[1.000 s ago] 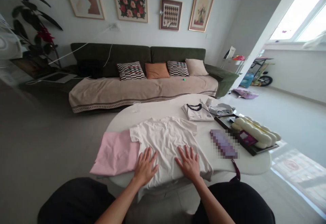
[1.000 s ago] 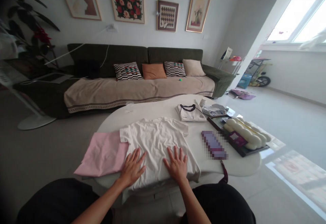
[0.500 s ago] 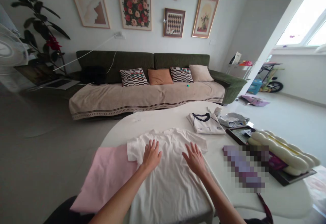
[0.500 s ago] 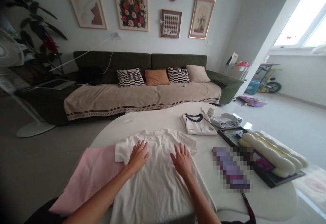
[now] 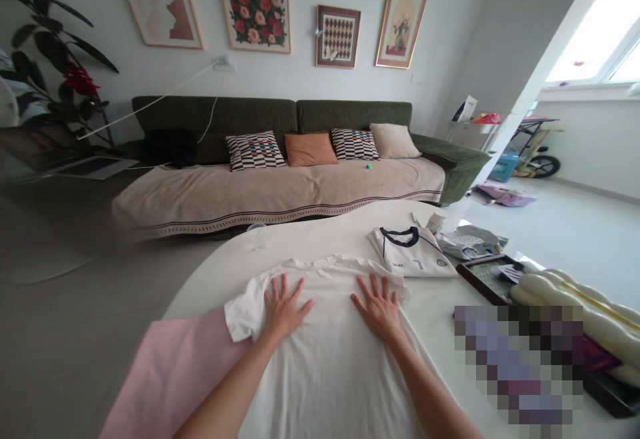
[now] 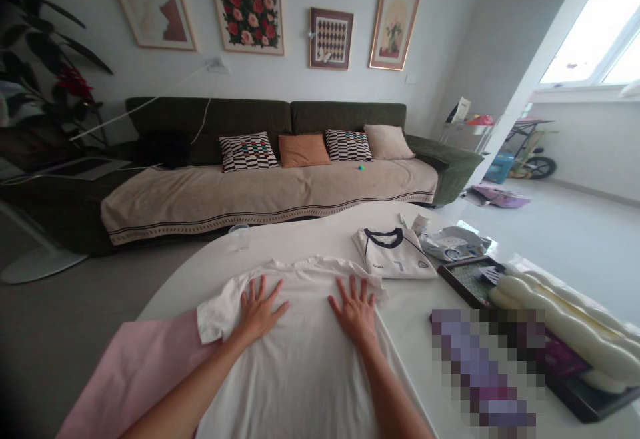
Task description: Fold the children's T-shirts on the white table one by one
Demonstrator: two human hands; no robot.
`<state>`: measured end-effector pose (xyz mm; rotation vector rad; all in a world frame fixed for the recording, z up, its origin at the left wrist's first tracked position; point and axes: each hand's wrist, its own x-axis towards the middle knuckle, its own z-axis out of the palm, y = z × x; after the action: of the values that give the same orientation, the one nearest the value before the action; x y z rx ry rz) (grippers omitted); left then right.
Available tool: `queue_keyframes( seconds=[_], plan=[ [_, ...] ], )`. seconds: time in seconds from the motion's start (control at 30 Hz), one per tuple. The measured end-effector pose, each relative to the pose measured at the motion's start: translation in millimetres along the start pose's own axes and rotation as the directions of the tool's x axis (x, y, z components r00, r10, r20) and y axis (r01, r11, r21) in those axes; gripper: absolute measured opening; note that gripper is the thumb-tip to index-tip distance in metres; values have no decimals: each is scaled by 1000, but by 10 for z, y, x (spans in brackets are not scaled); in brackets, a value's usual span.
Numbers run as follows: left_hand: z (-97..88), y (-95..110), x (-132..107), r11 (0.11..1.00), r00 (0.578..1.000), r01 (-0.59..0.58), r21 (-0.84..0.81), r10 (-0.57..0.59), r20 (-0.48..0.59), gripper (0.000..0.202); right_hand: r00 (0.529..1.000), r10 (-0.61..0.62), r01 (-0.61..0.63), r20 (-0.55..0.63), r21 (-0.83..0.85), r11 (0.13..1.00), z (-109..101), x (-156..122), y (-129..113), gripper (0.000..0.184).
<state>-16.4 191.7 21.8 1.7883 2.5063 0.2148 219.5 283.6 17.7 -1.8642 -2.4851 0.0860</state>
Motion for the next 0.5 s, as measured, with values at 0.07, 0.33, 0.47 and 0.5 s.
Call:
queue_keyframes(
  seconds=[0.07,0.33,0.47,0.5],
  plan=[
    [-75,18,54,1000,999,12,-2,-12,30,68,999,-5,5,32,3,1000,-68,43,2,59],
    [-427,62,-342,992,986,-92,-81,102,133,62,997,-56,59,-47,66,996,-328,-753,-378,59],
    [-286,130,-969,969,969,-226,-99,234,83,60,985,-166,170,-41,161,972,-187,-1555,-576,61],
    [-244,140,-1076,970,969,-223,-95,231,84,60,987,-161,163,-28,165,973,-145,-1683,-603,61]
  ],
)
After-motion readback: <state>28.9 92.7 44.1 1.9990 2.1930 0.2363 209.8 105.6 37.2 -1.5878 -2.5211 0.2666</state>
